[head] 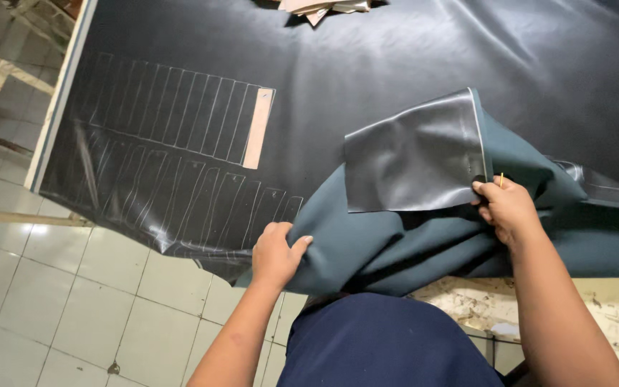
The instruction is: The person selects a wooden straightedge from a pile of pattern pieces, aligns it on dark leather sheeting spread over a cutting table, and traces a line along its edge with a marking pen, repeating this to draw a row of parallel strap outlines. They then pull a section of the leather material over and continue tracing another outline on it.
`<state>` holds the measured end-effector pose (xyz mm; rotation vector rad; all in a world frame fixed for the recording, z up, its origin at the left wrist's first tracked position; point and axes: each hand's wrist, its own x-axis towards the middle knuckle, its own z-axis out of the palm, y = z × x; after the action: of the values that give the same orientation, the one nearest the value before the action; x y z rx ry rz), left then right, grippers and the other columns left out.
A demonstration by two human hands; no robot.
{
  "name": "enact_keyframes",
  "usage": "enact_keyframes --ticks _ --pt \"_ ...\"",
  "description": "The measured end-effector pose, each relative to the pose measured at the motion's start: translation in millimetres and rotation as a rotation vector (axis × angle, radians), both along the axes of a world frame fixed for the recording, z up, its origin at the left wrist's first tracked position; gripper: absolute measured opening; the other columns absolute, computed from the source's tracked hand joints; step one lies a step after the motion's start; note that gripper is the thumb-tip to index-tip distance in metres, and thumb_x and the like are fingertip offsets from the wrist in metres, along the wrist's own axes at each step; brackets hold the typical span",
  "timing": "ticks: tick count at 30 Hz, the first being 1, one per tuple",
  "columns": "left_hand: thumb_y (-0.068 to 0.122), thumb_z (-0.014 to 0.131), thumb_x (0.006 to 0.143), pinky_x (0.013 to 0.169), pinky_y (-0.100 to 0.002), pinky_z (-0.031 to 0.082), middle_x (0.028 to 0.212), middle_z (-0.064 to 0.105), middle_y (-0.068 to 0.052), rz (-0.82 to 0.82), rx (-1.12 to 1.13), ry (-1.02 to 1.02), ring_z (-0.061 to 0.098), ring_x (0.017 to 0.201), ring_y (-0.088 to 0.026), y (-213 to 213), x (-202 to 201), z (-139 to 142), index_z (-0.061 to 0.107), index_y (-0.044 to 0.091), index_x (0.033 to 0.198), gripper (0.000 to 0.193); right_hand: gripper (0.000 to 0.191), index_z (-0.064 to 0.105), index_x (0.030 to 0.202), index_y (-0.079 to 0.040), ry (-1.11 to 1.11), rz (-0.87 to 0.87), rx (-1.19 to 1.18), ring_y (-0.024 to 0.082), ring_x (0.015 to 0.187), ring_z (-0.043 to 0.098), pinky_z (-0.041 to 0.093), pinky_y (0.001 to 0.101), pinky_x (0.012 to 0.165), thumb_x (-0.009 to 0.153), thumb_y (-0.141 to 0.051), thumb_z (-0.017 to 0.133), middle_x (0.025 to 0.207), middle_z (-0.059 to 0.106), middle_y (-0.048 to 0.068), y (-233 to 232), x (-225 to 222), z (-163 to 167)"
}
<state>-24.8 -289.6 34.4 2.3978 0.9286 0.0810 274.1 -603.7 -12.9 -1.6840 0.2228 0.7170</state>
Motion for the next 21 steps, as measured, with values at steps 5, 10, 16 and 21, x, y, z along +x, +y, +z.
enact_keyframes --ticks 5,10,16,21 --pt "0.016 0.069 0.089 0.079 -0.045 0.053 0.099 0.068 -0.013 -0.013 0.212 -0.434 0.067 0.091 -0.036 2.7 1.0 5.6 0.070 0.005 0.096 0.013 0.016 0.059 0.094 -0.013 0.063 0.168 -0.464 0.019 0.044 0.034 0.023 0.0356 0.040 0.100 -0.027 0.063 0.068 0.052 0.009 9.6 -8.1 29.4" --pt "0.005 0.065 0.086 0.074 -0.051 0.050 0.096 0.066 -0.011 -0.015 0.612 -0.543 0.064 0.085 -0.036 80.6 59.7 23.7 0.067 0.009 0.094 0.009 0.006 0.067 0.094 -0.013 0.015 0.278 -0.106 0.009 0.049 0.046 0.037 0.0257 0.048 0.089 -0.016 0.070 0.068 0.059 -0.002 37.5 -40.1 34.1" --pt "0.010 0.064 0.089 0.081 -0.051 0.052 0.097 0.070 -0.009 -0.006 0.513 -0.549 0.067 0.093 -0.036 161.4 127.2 16.9 0.071 0.012 0.099 0.012 0.015 0.063 0.095 -0.005 -0.307 0.065 -0.107 0.009 0.052 0.056 0.045 0.0267 0.052 0.095 -0.019 0.069 0.071 0.063 0.003 99.8 -74.6 8.0" --pt "0.039 0.062 0.097 0.096 -0.051 0.052 0.115 0.068 -0.018 0.134 -0.031 -0.124 0.065 0.112 -0.041 193.2 129.4 -14.2 0.075 0.008 0.114 0.037 0.010 0.060 0.091 -0.007 -0.174 -0.092 -0.101 0.012 0.046 0.048 0.037 0.0291 0.043 0.092 -0.013 0.068 0.072 0.059 0.005 107.1 -61.2 2.6"
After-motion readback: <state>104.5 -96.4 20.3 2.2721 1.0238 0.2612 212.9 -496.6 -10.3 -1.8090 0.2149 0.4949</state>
